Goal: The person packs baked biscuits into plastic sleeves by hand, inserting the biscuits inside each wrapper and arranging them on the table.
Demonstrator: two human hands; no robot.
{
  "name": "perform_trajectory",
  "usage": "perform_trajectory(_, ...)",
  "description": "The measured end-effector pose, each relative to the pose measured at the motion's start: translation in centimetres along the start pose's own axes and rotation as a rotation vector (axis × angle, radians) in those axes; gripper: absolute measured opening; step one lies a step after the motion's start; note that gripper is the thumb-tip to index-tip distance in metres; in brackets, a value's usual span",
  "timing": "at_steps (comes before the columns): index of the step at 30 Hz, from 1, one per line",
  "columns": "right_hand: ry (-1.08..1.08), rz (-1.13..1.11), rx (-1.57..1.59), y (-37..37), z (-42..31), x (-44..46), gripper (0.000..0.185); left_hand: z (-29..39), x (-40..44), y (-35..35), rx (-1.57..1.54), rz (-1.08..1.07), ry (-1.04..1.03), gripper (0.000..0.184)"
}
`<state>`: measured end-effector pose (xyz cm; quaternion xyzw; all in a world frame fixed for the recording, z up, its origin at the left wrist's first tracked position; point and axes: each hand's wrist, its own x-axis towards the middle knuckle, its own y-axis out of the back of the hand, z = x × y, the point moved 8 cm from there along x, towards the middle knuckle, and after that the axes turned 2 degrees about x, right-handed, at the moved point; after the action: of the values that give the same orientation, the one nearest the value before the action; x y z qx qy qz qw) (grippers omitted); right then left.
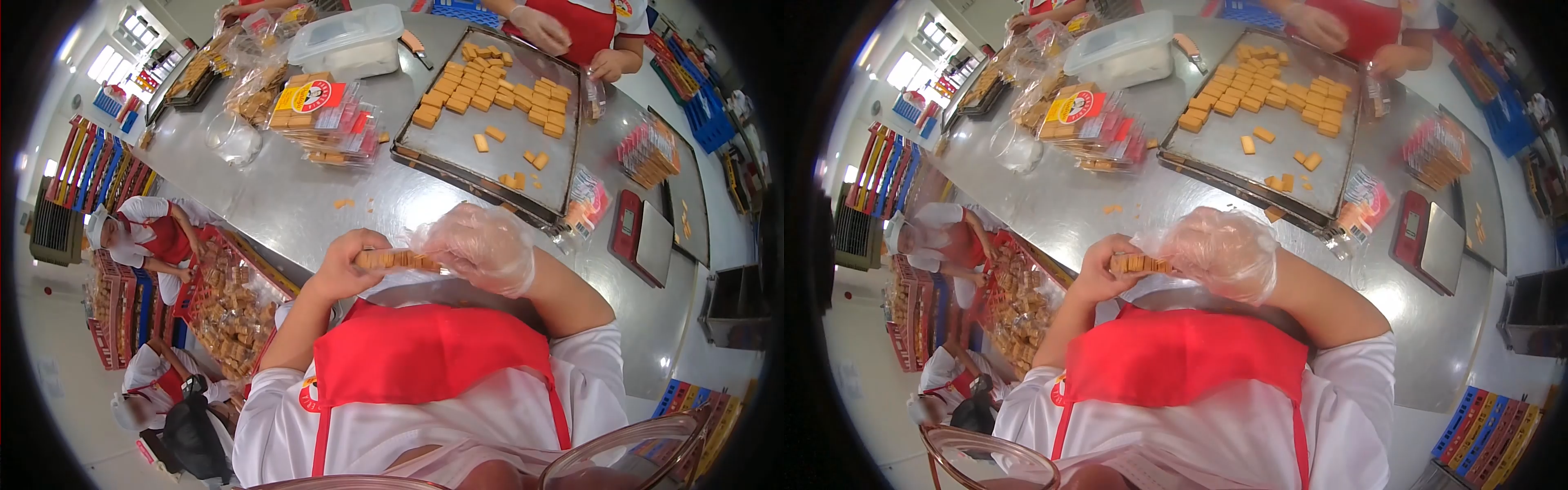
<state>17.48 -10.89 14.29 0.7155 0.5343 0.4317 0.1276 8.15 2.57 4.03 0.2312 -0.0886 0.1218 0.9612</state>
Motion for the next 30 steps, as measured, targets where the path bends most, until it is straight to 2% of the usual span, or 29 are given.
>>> perform_trajectory(2,0.003,-0.047,-0.102,0.2,0.2,0.4,0.025,0.8,0.1,-0.1,0.034,-0.033,-0.084,0.029)
perform_trajectory(5,0.102,0.013,-0.185,0.7,-1.0,0.8,0.028,2.5,0.4,0.0,0.031,-0.047,-0.263,0.031)
perform_trajectory(8,0.173,0.098,-0.173,0.0,-1.6,0.8,0.027,1.0,0.5,-0.5,-0.139,-0.069,-0.147,0.031)
perform_trajectory(11,0.113,0.136,-0.158,0.9,-1.2,1.1,0.025,-0.9,0.3,-0.8,-0.183,-0.023,0.008,0.035)
perform_trajectory(12,0.082,0.168,-0.099,1.3,-0.6,0.9,0.023,-2.5,-0.1,-0.9,-0.311,0.068,0.131,0.037)
perform_trajectory(14,-0.016,0.281,0.181,2.6,2.4,-0.5,0.017,-6.4,-1.2,-1.8,-0.565,0.252,0.376,0.041)
perform_trajectory(15,-0.158,0.426,0.309,3.7,2.7,-1.0,0.011,-5.9,-0.6,-2.4,-0.728,0.292,0.336,0.043)
perform_trajectory(18,-0.526,0.440,0.842,1.8,8.4,-2.9,0.014,-4.9,-0.2,-3.0,-1.048,0.434,0.385,0.043)
perform_trajectory(19,-0.604,0.260,0.767,0.8,9.4,-3.2,0.018,-5.0,-0.1,-3.2,-1.128,0.414,0.385,0.044)
perform_trajectory(22,-0.850,-0.067,1.031,-4.1,10.8,-4.8,0.021,-5.3,0.4,-3.6,-1.344,0.363,0.394,0.049)
perform_trajectory(24,-0.899,-0.018,1.323,-7.4,11.2,-5.8,0.019,-5.0,0.7,-4.0,-1.456,0.349,0.421,0.054)
perform_trajectory(26,-0.903,0.054,1.516,-10.1,11.6,-6.2,0.019,-4.0,1.0,-4.1,-1.427,0.298,0.316,0.059)
perform_trajectory(27,-0.988,0.096,1.527,-10.6,11.6,-6.3,0.019,-3.4,1.1,-4.1,-1.410,0.275,0.264,0.062)
perform_trajectory(30,-0.986,0.106,1.356,-10.8,12.1,-6.0,0.017,-1.5,0.9,-4.3,-1.258,0.210,0.146,0.068)
